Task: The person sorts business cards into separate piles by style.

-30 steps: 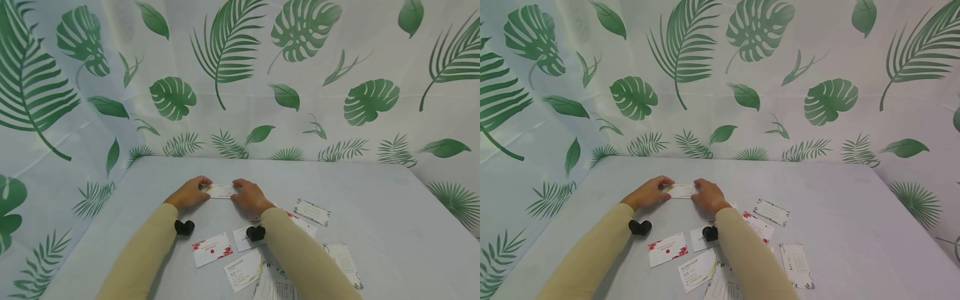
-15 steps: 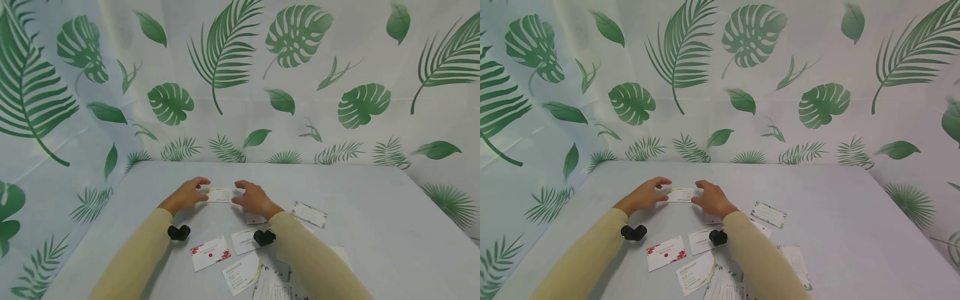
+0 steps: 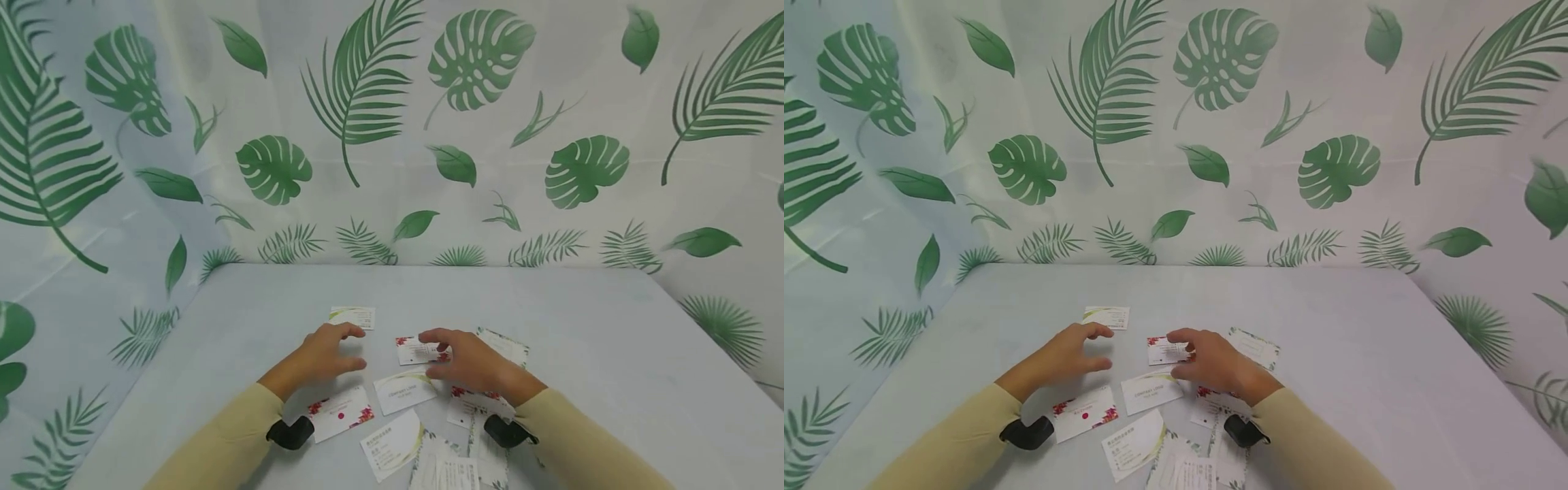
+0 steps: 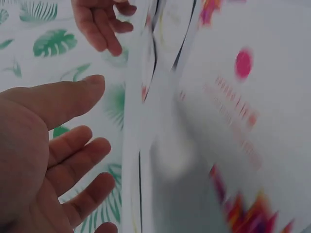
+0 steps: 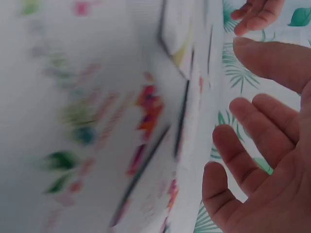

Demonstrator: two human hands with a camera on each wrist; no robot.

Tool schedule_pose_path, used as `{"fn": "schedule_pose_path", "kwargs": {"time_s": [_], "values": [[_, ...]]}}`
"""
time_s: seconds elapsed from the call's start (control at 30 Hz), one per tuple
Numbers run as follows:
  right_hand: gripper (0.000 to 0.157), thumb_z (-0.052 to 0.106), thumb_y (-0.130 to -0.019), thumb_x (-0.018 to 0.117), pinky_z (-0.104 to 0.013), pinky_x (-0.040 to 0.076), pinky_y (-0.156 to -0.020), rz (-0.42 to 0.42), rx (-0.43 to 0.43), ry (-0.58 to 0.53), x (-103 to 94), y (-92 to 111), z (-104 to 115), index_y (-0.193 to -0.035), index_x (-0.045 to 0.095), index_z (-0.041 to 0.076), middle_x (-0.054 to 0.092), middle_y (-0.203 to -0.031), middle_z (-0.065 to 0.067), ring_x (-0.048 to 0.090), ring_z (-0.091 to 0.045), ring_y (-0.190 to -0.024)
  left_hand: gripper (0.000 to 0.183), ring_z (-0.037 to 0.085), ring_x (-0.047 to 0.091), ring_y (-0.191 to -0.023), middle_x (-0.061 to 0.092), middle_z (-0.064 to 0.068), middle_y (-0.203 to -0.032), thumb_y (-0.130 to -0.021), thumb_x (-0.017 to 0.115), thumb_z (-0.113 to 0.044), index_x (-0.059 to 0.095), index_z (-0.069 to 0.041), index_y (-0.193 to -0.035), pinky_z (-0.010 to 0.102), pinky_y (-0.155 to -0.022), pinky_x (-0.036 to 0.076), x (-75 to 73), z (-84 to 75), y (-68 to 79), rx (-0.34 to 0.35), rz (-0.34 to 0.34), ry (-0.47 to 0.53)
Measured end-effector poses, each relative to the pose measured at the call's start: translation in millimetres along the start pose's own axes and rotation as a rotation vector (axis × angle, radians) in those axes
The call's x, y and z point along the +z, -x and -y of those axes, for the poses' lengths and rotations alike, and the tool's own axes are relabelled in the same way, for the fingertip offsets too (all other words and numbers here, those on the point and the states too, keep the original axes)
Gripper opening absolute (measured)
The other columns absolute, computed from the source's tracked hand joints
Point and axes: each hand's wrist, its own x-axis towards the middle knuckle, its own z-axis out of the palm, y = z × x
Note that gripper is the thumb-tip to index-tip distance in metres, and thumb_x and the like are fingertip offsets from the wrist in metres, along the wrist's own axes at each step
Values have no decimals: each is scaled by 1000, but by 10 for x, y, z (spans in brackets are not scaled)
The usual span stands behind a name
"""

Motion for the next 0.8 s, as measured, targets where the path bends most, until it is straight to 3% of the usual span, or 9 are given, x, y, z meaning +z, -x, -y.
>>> {"fn": "schedule_pose_path", "kwargs": {"time_s": [0.27, 0.4, 0.63, 0.8], "values": [[55, 27, -74, 71, -38, 37, -82, 57, -37, 50, 72, 158, -51, -125, 52, 20, 53, -116, 12, 48, -14, -100, 54, 20, 42, -106, 51, -3, -114, -69, 72, -45, 55, -25, -116, 46, -84, 32, 208, -240, 191, 24, 63, -60], [53, 25, -74, 71, -39, 38, -82, 52, -61, 84, 119, 162, -56, -123, 53, 20, 53, -112, 5, 49, -17, -97, 57, 16, 43, -102, 53, -8, -109, -67, 72, -48, 56, -23, -115, 43, -83, 30, 318, -315, 235, 75, 87, -131], [51, 24, -73, 72, -38, 37, -83, 41, -85, 172, 171, 153, -57, -121, 55, 17, 54, -108, 0, 47, -16, -97, 57, 15, 45, -100, 55, -9, -108, -66, 72, -46, 56, -18, -114, 43, -80, 31, 428, -391, 276, 146, 36, -263], [51, 23, -72, 73, -39, 37, -84, 36, -60, 160, 175, 155, -39, -120, 55, 16, 54, -109, -1, 47, -17, -98, 49, 14, 44, -99, 55, -8, -109, -70, 72, -39, 55, -19, -112, 43, -81, 30, 448, -394, 265, 144, 31, -272]]}}
